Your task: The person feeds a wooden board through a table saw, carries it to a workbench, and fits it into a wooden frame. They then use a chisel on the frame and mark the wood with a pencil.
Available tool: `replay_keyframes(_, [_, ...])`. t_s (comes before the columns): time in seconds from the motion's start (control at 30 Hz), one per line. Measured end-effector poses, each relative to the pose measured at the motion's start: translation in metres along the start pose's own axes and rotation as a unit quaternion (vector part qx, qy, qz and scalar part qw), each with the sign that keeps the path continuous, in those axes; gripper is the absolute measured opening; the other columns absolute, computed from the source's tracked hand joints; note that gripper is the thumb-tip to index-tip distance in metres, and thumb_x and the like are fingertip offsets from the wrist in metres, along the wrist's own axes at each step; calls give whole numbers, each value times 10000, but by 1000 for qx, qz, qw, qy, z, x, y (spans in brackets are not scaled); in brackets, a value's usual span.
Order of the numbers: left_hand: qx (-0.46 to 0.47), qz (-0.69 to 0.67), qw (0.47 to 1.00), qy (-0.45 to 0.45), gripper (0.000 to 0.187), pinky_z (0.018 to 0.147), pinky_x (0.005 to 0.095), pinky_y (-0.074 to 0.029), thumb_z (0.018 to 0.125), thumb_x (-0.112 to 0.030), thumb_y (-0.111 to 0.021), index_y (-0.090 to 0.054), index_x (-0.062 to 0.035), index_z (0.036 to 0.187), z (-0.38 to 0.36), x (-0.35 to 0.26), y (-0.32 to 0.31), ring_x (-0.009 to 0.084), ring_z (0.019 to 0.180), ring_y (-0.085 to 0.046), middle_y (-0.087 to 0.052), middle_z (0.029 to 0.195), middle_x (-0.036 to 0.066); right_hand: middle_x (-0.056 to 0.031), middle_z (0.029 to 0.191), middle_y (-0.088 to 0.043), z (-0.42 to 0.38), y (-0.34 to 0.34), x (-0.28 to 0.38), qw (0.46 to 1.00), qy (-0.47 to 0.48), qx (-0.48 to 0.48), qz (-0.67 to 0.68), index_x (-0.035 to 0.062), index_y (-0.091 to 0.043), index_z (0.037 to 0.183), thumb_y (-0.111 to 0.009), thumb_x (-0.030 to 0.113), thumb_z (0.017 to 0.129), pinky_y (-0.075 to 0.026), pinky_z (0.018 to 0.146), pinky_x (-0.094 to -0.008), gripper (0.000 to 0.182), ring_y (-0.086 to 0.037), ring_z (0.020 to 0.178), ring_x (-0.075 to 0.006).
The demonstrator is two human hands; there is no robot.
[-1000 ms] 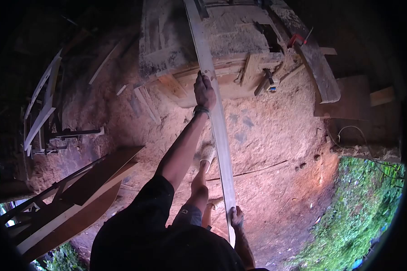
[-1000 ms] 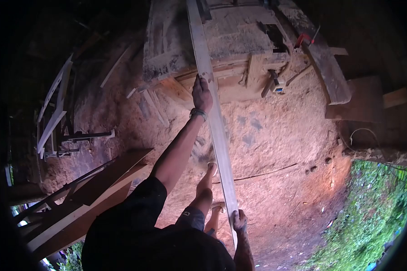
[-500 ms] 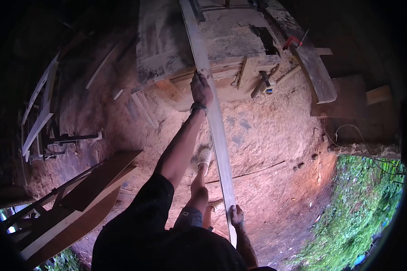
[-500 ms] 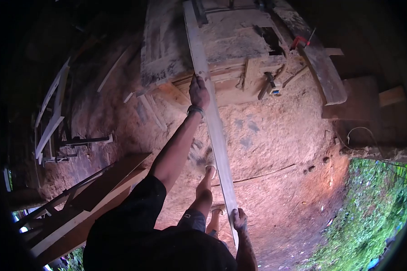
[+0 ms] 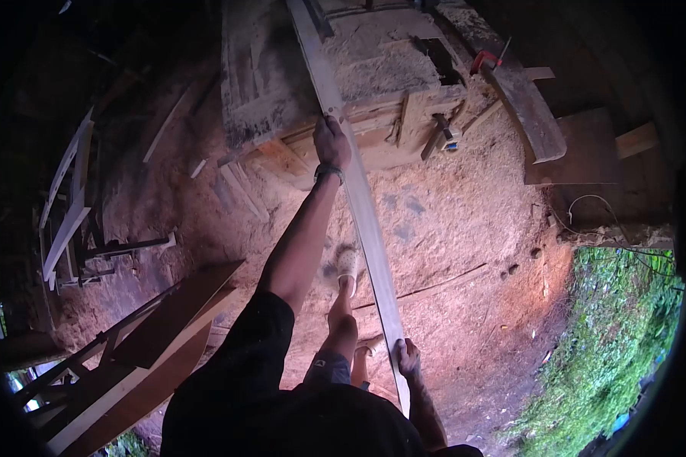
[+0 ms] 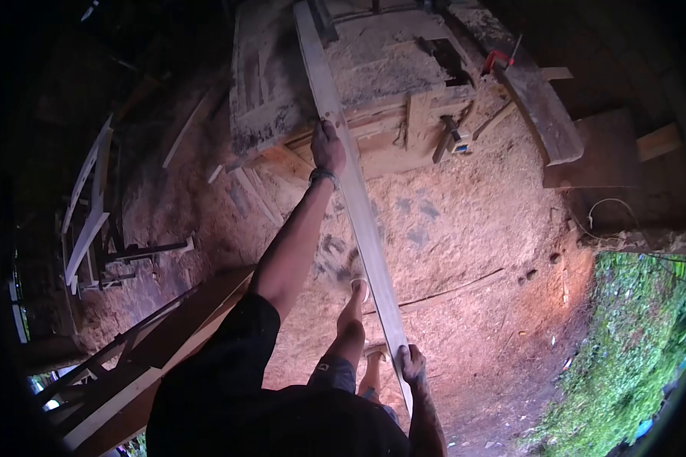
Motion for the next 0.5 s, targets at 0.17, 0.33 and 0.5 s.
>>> replay_keyframes(0.17, [-38,0,999,-36,353,806,494,-451,1013,-240,-371,-569,52,1012,12,-2,-1,447,941,-608,-638,962,283,-178,760,-525,11,1,6,1000,21,-8,-18,45,-514,1072,-467,32,968,-406,406,-434,115,-540,558,-332])
replay_keyframes(0.33, [-13,33,999,-12,428,855,497,-443,1021,-297,-345,-572,62,1076,26,5,-6,462,1012,-586,-626,1045,307,-232,807,-566,20,3,-7,986,-155,16,67,0,-566,1013,-440,251,1010,-458,522,-469,281,-578,627,-408])
replay_keyframes(0.5, [-5,61,998,-1,474,867,508,-444,1024,-320,-321,-585,67,1095,41,8,-11,476,1026,-583,-625,1064,325,-264,823,-588,28,3,-10,952,-280,47,116,-19,-617,969,-400,410,1013,-474,621,-484,483,-602,721,-458])
Point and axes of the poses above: each hand's wrist, its own z-axis towards the middle knuckle, its own y-axis out of the back of the hand, x = y × z, the point moved 8 cm from there along z, towards the middle knuckle
